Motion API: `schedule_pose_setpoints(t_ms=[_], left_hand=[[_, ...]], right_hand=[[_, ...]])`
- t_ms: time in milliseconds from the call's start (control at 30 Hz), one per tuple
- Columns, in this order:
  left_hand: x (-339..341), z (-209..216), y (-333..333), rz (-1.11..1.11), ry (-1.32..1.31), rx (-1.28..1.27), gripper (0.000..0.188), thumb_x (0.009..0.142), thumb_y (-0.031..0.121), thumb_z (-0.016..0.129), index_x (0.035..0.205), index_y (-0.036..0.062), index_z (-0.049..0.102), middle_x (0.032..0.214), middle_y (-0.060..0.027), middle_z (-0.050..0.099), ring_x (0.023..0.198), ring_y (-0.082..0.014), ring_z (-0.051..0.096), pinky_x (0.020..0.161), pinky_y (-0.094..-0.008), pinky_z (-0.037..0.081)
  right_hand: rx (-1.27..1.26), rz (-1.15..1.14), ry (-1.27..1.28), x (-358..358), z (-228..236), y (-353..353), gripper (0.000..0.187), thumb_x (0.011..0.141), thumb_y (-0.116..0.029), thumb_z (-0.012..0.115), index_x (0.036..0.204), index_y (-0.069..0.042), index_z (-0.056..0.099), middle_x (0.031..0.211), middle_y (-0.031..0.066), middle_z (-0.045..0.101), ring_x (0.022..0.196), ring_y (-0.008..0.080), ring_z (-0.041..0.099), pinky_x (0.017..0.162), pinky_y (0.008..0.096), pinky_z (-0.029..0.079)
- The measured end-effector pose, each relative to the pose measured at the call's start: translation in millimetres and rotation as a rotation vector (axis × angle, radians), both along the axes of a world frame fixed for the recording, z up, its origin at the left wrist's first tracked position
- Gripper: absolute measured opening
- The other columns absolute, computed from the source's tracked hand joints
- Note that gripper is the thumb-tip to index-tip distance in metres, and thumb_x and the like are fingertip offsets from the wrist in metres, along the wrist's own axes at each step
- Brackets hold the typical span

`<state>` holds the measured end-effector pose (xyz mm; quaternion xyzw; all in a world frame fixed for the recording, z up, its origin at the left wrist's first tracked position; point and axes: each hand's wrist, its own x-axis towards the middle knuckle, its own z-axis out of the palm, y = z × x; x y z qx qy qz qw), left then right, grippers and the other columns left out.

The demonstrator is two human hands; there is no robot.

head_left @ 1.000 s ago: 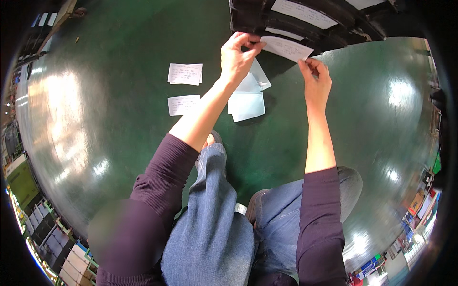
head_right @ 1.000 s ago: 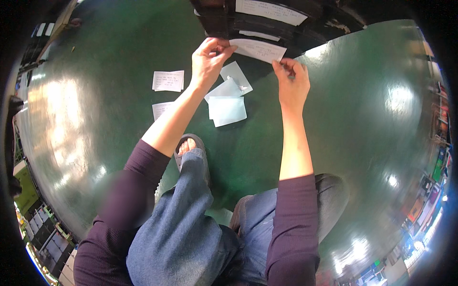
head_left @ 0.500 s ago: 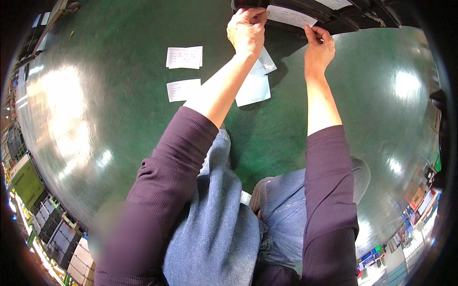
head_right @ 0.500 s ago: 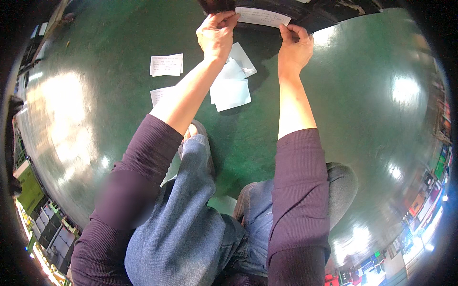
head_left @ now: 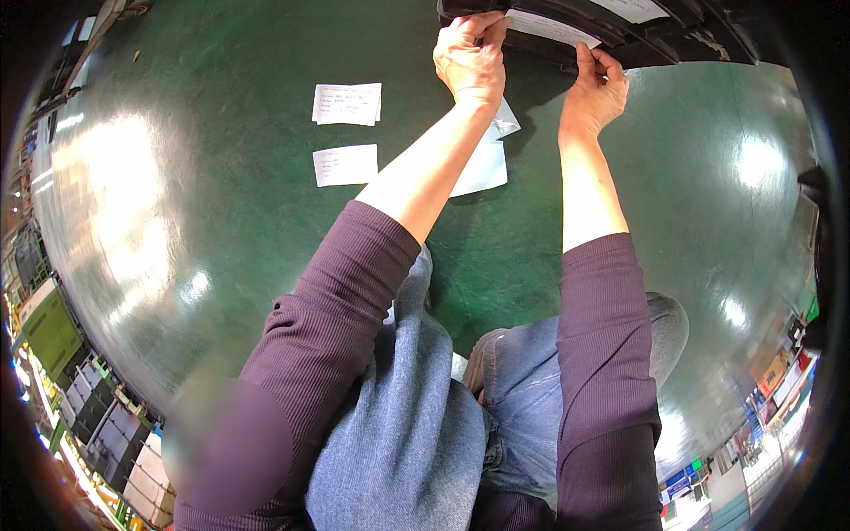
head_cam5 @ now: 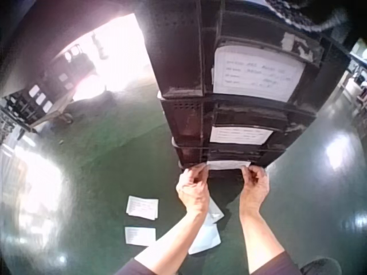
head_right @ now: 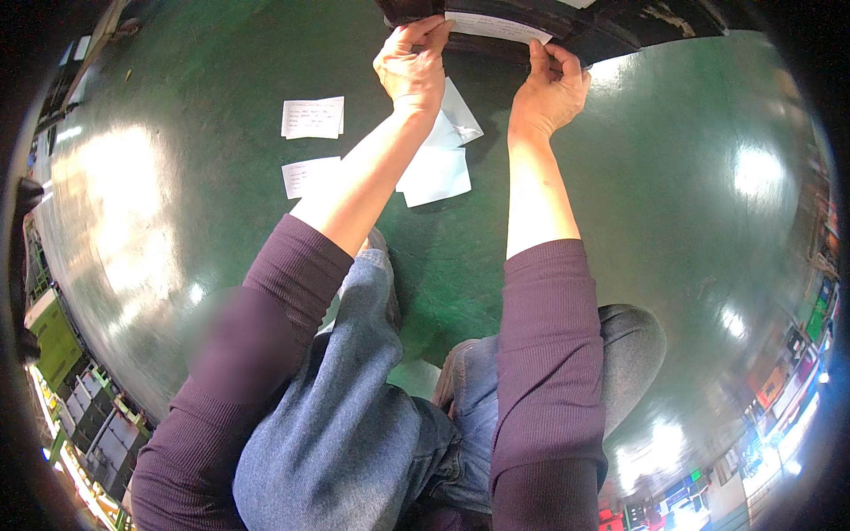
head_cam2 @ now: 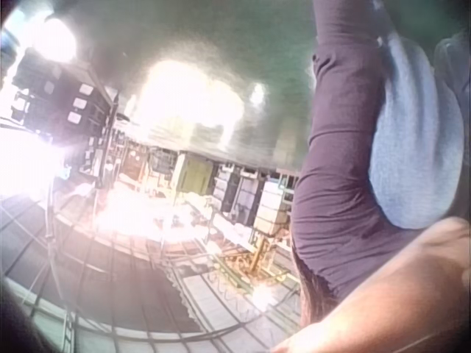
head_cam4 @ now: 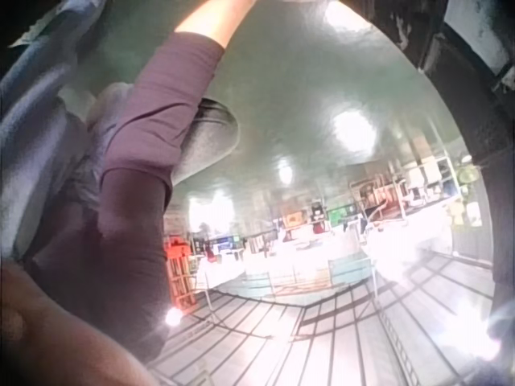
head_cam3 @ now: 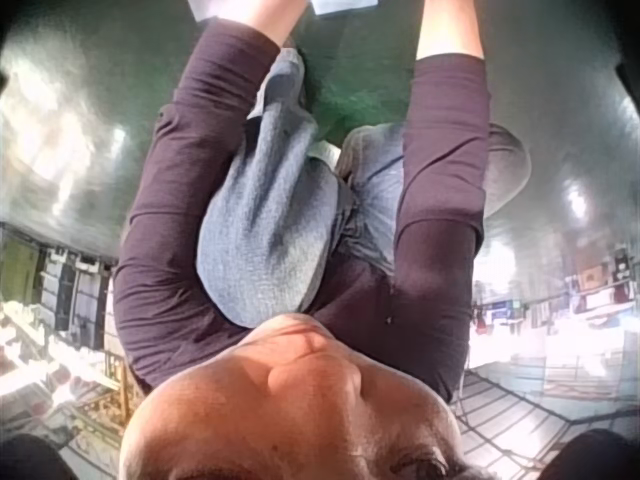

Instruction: The person sits on the floor and repeatedly picks up small paper slips, folds them, and places them into compartments of stacked black plastic crates. The person also moves a crate and gathers remaining papers into a cardboard box.

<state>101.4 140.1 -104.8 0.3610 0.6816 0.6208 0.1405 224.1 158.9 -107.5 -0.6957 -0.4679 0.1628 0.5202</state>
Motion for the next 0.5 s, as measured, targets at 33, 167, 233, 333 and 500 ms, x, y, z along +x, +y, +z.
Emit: schedule_pose_setpoints(t_ms=[33,167,233,333,500], left_hand=[[0,1,0,0.003,0.012,-0.004,0.016,0.072,0.017,0.081,0.087,0.0135,0.076,0.071,0.0003,0.063,0.066,-0.0123,0.057,0.066,-0.0278,0.047],[3,4,-1,0.022,-0.006,-0.011,0.014,0.072,0.018,0.079,0.085,0.0144,0.075,0.075,-0.0002,0.065,0.072,-0.0164,0.059,0.069,-0.0301,0.047],[4,5,-1,0.025,-0.030,-0.037,0.011,0.072,0.017,0.078,0.082,0.0160,0.074,0.083,-0.0005,0.069,0.081,-0.0230,0.061,0.074,-0.0335,0.049],[6,6,0,0.056,0.045,-0.027,0.014,0.074,0.020,0.080,0.086,0.0147,0.076,0.075,-0.0014,0.065,0.073,-0.0160,0.060,0.072,-0.0307,0.047],[9,7,0,0.092,0.016,-0.047,0.014,0.074,0.022,0.080,0.086,0.0167,0.076,0.079,-0.0022,0.066,0.076,-0.0179,0.062,0.073,-0.0320,0.048]], right_hand=[[0.001,-0.007,-0.005,0,-1,1,0.015,0.076,-0.020,0.080,0.083,-0.014,0.069,0.082,0.0009,0.054,0.069,0.0146,0.054,0.065,0.0303,0.047],[0.037,-0.036,-0.032,-3,-3,1,0.014,0.076,-0.021,0.080,0.082,-0.015,0.069,0.080,0.0000,0.054,0.067,0.0148,0.054,0.063,0.0310,0.047],[0.023,-0.068,-0.077,-4,-3,1,0.014,0.076,-0.023,0.080,0.081,-0.016,0.069,0.080,-0.0004,0.054,0.068,0.0146,0.054,0.063,0.0311,0.047],[-0.007,-0.092,-0.079,-8,-2,1,0.014,0.077,-0.026,0.079,0.081,-0.017,0.069,0.081,-0.0004,0.055,0.068,0.0146,0.055,0.063,0.0314,0.047],[-0.015,-0.116,-0.024,-12,-1,0,0.015,0.077,-0.028,0.078,0.080,-0.017,0.069,0.081,-0.0015,0.055,0.069,0.0141,0.055,0.063,0.0313,0.048]])
